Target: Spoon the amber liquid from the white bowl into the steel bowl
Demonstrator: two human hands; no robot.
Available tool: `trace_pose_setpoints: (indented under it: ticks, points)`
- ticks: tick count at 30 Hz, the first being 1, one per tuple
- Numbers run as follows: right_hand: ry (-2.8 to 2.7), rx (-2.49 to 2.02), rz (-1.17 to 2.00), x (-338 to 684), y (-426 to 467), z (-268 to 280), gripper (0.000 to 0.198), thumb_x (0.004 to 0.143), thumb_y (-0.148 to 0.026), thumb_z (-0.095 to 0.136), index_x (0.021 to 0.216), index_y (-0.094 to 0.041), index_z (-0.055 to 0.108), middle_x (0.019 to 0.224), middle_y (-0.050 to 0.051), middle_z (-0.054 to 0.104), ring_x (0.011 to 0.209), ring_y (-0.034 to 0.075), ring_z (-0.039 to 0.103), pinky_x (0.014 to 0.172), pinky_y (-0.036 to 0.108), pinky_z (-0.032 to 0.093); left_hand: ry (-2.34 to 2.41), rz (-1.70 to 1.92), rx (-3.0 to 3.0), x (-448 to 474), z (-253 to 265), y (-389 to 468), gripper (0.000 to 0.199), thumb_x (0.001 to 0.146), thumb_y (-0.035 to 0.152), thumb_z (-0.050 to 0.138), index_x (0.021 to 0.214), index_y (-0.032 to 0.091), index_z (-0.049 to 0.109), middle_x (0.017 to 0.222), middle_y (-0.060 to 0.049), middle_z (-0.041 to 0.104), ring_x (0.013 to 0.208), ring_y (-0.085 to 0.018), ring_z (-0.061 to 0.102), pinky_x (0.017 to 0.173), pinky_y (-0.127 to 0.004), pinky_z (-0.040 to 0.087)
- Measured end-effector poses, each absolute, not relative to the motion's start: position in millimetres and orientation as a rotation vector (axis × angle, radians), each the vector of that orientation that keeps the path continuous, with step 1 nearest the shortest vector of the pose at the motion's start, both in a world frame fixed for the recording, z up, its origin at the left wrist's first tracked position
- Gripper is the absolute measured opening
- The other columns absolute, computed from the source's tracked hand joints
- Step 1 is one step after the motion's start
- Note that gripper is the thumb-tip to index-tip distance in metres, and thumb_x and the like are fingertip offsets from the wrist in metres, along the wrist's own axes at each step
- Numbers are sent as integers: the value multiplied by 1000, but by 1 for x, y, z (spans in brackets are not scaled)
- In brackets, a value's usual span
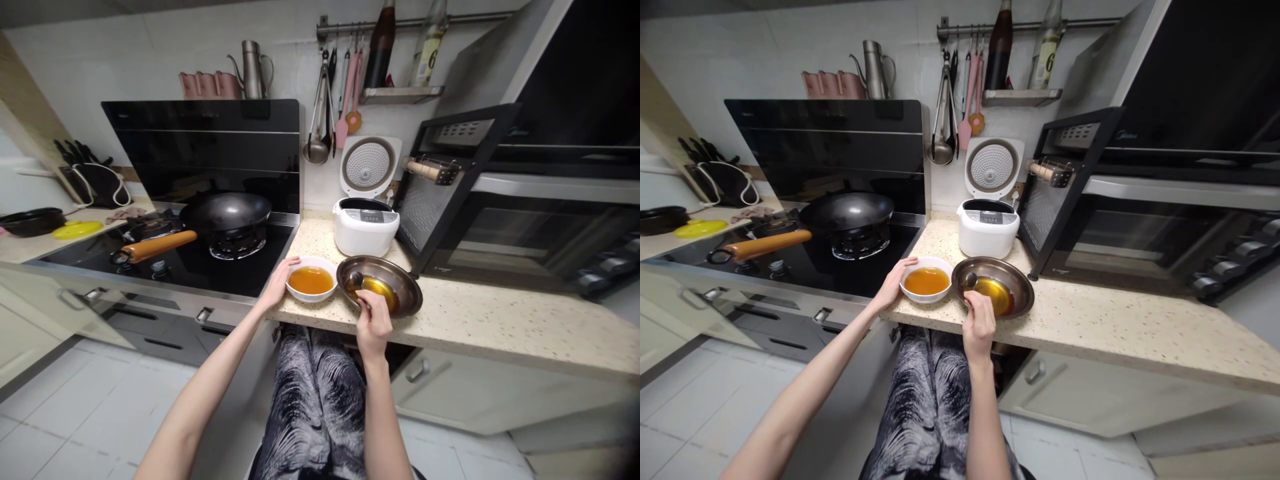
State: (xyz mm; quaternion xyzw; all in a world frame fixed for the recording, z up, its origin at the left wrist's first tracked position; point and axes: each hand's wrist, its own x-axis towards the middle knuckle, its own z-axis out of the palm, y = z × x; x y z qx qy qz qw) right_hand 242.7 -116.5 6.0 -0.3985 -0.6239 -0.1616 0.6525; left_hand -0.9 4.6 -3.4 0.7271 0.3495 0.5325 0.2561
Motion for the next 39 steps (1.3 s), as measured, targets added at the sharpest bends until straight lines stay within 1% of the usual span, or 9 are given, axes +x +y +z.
trace_pose_setpoints:
  ticks: [4,6,8,12,16,26,32,39]
  points:
    - [-1547,-886,-333,247,-116,3,35,97,-7,42,115,-22,68,100,9,73,96,21,69,86,40,59,954,1435,1973,-1,-3,4,44,104,42,33,120,17,67,142,-12,60,138,-24,53,126,-47,31]
    - [-1570,-895,-317,247,-116,2,37,96,-7,40,116,-22,68,101,10,73,97,21,68,85,42,59,952,1436,1972,-1,-3,4,44,104,42,34,120,17,67,142,-12,60,138,-24,53,125,-47,31]
    - [-1542,-906,-315,245,-117,3,33,97,-9,43,114,-22,68,100,9,73,96,21,69,85,42,59,956,1440,1969,-1,-3,4,44,104,42,33,120,18,67,142,-12,61,137,-24,54,125,-47,32]
    - [-1355,-893,-316,237,-118,7,21,97,-13,52,106,-23,68,96,7,73,93,20,70,85,39,59,957,1441,1968,0,-3,4,45,105,42,34,120,17,68,142,-12,60,137,-24,54,125,-46,32]
    - [-1262,-835,-229,221,-120,11,16,98,-14,53,101,-23,66,95,5,73,92,18,71,85,37,59,953,1452,1962,0,-3,4,45,105,42,34,120,17,68,141,-12,61,136,-24,54,125,-46,33]
    - [-1451,-814,-36,187,-109,0,15,100,-19,51,102,-22,66,97,7,73,94,18,71,85,35,60,941,1450,1951,1,-2,3,45,105,41,33,119,17,68,140,-12,61,136,-24,54,124,-44,33]
    - [-1453,-851,13,185,-104,-5,17,101,-21,50,102,-21,67,95,7,72,92,18,70,84,34,59,955,1444,1958,1,-2,2,47,105,43,33,120,17,68,140,-12,61,136,-24,54,124,-44,33]
    - [-1393,-885,87,184,-104,-6,17,101,-23,50,99,-21,67,94,6,72,92,18,70,85,32,57,952,1448,1945,1,-1,2,45,105,41,34,120,17,68,140,-12,61,136,-24,55,124,-45,33]
